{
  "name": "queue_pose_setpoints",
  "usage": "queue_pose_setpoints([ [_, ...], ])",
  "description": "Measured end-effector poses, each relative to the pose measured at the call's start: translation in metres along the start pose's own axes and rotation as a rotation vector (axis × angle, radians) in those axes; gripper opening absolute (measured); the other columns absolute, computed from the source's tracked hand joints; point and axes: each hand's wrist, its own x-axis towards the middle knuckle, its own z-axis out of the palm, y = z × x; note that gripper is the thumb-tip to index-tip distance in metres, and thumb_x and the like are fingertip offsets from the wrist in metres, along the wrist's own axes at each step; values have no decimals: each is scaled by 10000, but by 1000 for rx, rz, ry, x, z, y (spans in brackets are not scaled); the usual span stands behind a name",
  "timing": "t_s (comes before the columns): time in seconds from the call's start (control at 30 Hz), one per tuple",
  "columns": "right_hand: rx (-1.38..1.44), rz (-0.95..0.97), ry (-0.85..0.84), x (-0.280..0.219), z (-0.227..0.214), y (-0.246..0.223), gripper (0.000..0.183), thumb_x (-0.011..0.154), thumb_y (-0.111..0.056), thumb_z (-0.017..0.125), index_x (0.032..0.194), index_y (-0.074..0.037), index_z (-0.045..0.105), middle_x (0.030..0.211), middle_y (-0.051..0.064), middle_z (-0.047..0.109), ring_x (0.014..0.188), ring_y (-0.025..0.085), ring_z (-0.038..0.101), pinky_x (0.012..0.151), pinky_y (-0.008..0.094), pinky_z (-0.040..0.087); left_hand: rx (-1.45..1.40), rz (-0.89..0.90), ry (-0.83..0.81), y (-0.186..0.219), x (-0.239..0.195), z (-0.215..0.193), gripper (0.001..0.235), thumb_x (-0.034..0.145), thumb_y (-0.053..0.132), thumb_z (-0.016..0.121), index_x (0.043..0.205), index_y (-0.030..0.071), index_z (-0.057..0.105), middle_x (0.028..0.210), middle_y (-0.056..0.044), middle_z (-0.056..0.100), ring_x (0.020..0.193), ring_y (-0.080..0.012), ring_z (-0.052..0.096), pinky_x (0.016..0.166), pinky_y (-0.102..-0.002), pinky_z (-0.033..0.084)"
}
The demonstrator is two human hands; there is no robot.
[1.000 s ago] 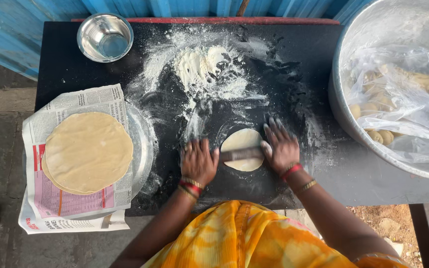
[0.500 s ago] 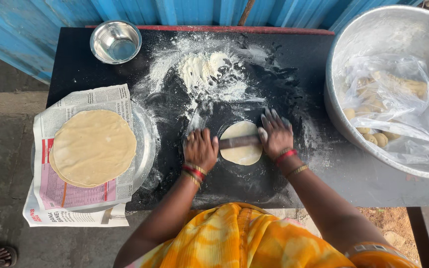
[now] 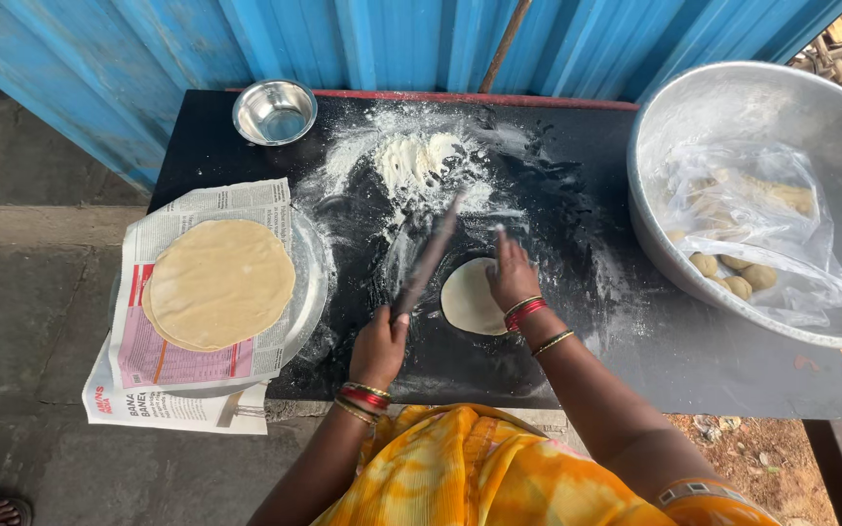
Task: The person rolls out small balls of dough into flat circular discs using a wooden rolling pin on a floured black surface. They repeatedly flatten, flip, and adjust the dough, occasionally dusting it with flour, and place the finished discs onto a metal tray lined with newspaper.
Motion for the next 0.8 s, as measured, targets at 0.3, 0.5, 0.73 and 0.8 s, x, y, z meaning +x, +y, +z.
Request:
queue_pose_setpoints([
  [0.3, 394, -45, -340, 44, -52, 53, 236, 851, -138, 807, 1062, -50, 748, 1030, 108, 753, 911, 195, 707, 830, 325, 572, -677, -49, 113, -79, -31, -3, 383, 1029, 426, 522, 928, 59, 563, 650, -17, 581, 477, -85, 529, 415, -265, 450],
  [0.5, 128, 1, 75, 76, -64, 12, 180, 882, -129, 745, 1049, -62, 738, 949, 180, 751, 869, 330, 748, 777, 420, 585, -813, -92, 149, -81, -24, -1, 381, 1039, 433, 480, 944, 73, 562, 662, -15, 587, 455, -76, 536, 391, -252, 455],
  [0.73, -191, -326, -146, -20, 64, -97, 341, 888, -210, 679, 1192, -80, 596, 1136, 134, 620, 1032, 329, 624, 838, 486, 530, -832, -69, 182, -77, -25, -4, 390, 1044, 439, 485, 945, 68, 556, 662, -14, 578, 450, -76, 532, 379, -247, 448],
  [0.8, -201, -427, -255, -63, 51, -118, 354, 841, -197, 673, 1176, -104, 608, 1109, 115, 628, 1036, 320, 626, 851, 490, 517, -802, -45, 202, -78, -26, -3, 406, 1052, 446, 483, 935, 63, 550, 662, -12, 581, 459, -69, 536, 384, -240, 458],
])
